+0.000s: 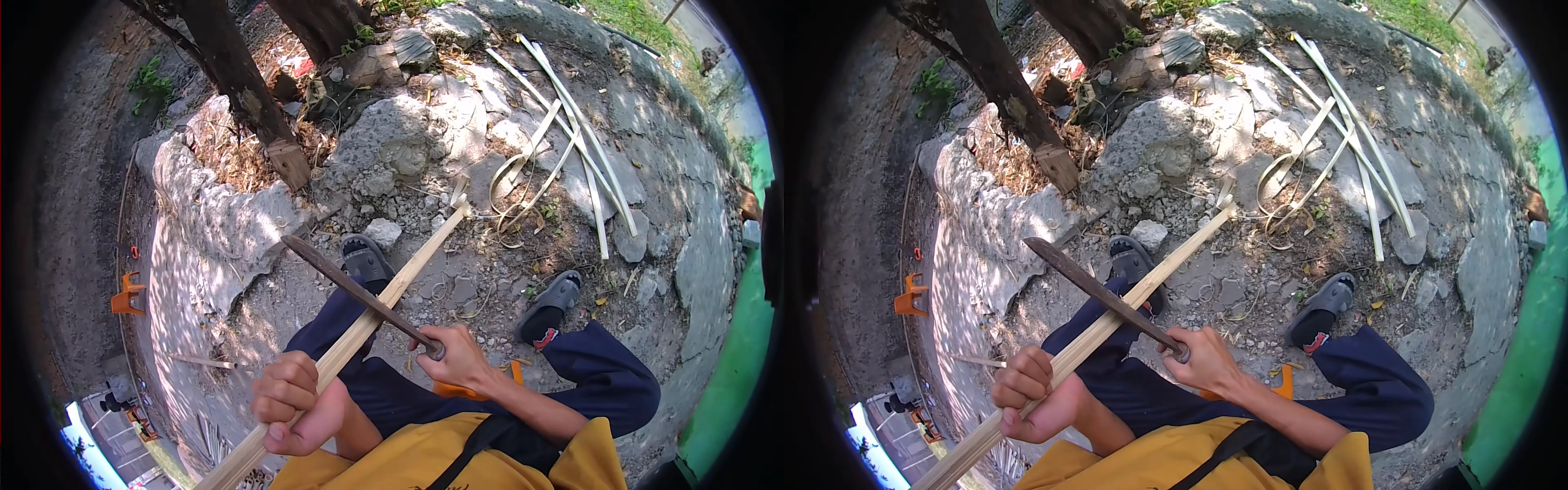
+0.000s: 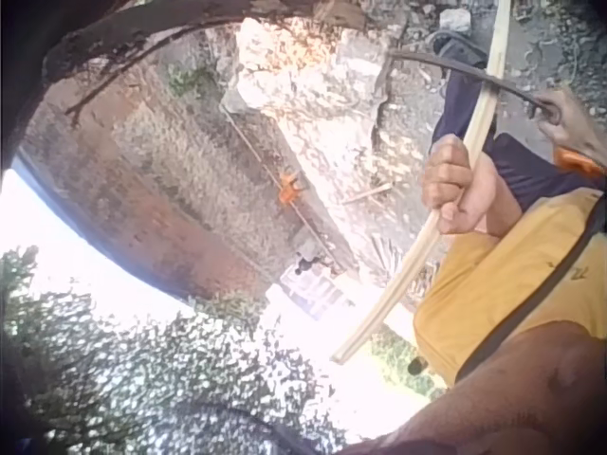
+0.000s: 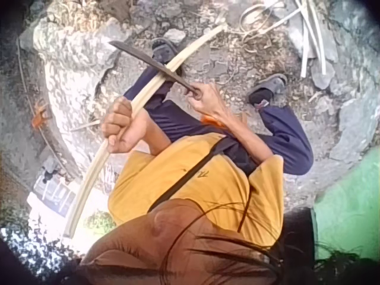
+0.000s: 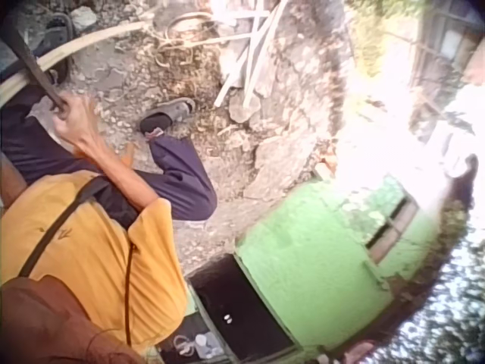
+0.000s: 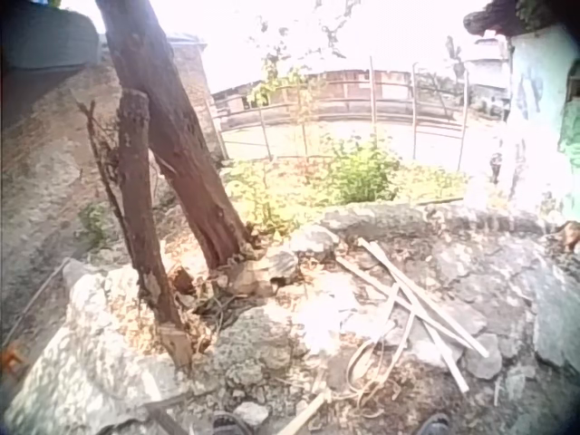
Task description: The person splits bamboo strips using a knife, peels the thin splints apart by hand, and bends the strips by hand.
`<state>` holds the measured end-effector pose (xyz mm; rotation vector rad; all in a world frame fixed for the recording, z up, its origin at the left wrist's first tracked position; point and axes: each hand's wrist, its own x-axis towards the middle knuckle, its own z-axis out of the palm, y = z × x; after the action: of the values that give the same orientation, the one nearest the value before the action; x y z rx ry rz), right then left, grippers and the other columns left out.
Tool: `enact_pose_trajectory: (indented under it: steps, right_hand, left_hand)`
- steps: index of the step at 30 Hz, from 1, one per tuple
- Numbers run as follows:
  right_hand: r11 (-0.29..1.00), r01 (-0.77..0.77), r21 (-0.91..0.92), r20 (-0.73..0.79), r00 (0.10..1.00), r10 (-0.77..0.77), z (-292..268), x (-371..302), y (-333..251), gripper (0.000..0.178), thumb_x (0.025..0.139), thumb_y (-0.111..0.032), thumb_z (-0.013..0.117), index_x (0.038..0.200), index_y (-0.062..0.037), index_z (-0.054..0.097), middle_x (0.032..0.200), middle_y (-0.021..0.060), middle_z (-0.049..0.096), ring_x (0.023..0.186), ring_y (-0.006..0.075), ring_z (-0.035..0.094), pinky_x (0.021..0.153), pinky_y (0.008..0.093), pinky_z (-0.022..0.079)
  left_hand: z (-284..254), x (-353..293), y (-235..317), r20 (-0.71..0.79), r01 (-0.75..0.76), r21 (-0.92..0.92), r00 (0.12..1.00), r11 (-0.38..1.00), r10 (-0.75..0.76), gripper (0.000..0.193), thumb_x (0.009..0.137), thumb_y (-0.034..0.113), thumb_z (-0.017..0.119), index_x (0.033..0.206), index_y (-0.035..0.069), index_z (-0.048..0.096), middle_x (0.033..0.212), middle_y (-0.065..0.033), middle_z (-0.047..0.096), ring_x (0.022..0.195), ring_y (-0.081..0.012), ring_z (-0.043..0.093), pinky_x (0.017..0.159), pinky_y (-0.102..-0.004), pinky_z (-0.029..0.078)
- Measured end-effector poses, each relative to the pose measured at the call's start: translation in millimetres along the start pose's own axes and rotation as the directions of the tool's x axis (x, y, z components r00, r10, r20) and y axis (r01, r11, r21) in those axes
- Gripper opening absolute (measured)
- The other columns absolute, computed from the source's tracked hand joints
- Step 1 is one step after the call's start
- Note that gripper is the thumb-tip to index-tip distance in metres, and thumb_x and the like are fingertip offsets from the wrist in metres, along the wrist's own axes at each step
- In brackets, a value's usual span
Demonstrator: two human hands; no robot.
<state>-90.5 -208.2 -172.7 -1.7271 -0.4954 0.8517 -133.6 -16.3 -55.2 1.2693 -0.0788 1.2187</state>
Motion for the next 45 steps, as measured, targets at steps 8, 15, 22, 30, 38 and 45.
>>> enact_pose_trajectory:
  steps: [8, 15, 22, 30, 38, 45]
  right_hand:
    - [0.983, -0.182, -0.011, 0.090, 0.979, 0.183, -6.4, 6.2, -3.3, 0.022, 0.079, -0.012, 0.069, 0.097, -0.0025, 0.078, 0.069, 0.0111, 0.068, 0.061, 0.0204, 0.066, 0.061, 0.0345, 0.051]
    - [0.996, -0.080, 0.044, 0.072, 0.994, 0.077, -2.5, -5.1, -17.1, 0.022, 0.079, -0.012, 0.069, 0.096, -0.0014, 0.077, 0.069, 0.0130, 0.068, 0.061, 0.0211, 0.067, 0.062, 0.0365, 0.051]
    - [0.995, -0.093, 0.026, -0.004, 0.996, 0.093, -7.0, 4.9, -22.4, 0.023, 0.079, -0.012, 0.070, 0.099, -0.0026, 0.076, 0.066, 0.0142, 0.064, 0.057, 0.0215, 0.065, 0.060, 0.0355, 0.051]
    - [0.999, 0.048, 0.010, 0.002, 0.999, -0.048, -0.7, 1.2, -23.9, 0.020, 0.079, -0.014, 0.071, 0.096, -0.0050, 0.077, 0.065, 0.0106, 0.065, 0.055, 0.0242, 0.064, 0.061, 0.0349, 0.051]
    - [0.999, -0.033, -0.012, 0.040, 0.999, 0.034, 0.0, -9.9, -46.1, 0.019, 0.081, -0.016, 0.072, 0.097, -0.0060, 0.078, 0.069, 0.0129, 0.070, 0.059, 0.0282, 0.070, 0.063, 0.0378, 0.055]
    - [0.988, -0.109, -0.107, -0.029, 0.994, 0.107, -3.7, 11.9, -20.0, 0.024, 0.082, -0.020, 0.072, 0.100, -0.0055, 0.078, 0.074, 0.0200, 0.072, 0.074, 0.0415, 0.073, 0.074, 0.0470, 0.058]
  left_hand:
    - [4.0, -3.7, 2.7, 0.144, 0.028, -0.001, 0.989, 1.000, -0.028, 0.040, 0.093, 0.029, 0.052, 0.062, 0.016, 0.030, 0.046, 0.0027, 0.031, 0.041, -0.0071, 0.021, 0.044, -0.0269, 0.019]
    - [2.1, -1.6, 1.2, 0.084, 0.011, -0.043, 0.996, 0.999, -0.007, 0.038, 0.090, 0.025, 0.054, 0.060, 0.013, 0.033, 0.045, 0.0011, 0.036, 0.039, -0.0083, 0.023, 0.042, -0.0283, 0.019]
    - [7.0, -0.1, 2.3, 0.028, 0.025, -0.016, 0.999, 1.000, -0.025, 0.036, 0.088, 0.023, 0.055, 0.059, 0.011, 0.038, 0.044, -0.0007, 0.040, 0.037, -0.0102, 0.025, 0.040, -0.0293, 0.020]
    - [6.7, -4.6, 2.2, 0.116, 0.013, -0.034, 0.993, 0.999, -0.009, 0.036, 0.086, 0.022, 0.054, 0.059, 0.012, 0.033, 0.044, 0.0002, 0.036, 0.039, -0.0091, 0.024, 0.041, -0.0293, 0.019]
    - [2.6, -0.7, 2.2, 0.068, 0.015, -0.067, 0.998, 0.998, -0.011, 0.034, 0.087, 0.023, 0.054, 0.060, 0.012, 0.035, 0.045, 0.0005, 0.038, 0.040, -0.0091, 0.025, 0.042, -0.0295, 0.020]
    - [3.1, -1.4, 1.7, 0.080, 0.019, -0.029, 0.997, 0.999, -0.017, 0.035, 0.087, 0.023, 0.053, 0.060, 0.011, 0.034, 0.045, -0.0002, 0.037, 0.040, -0.0090, 0.024, 0.042, -0.0296, 0.019]
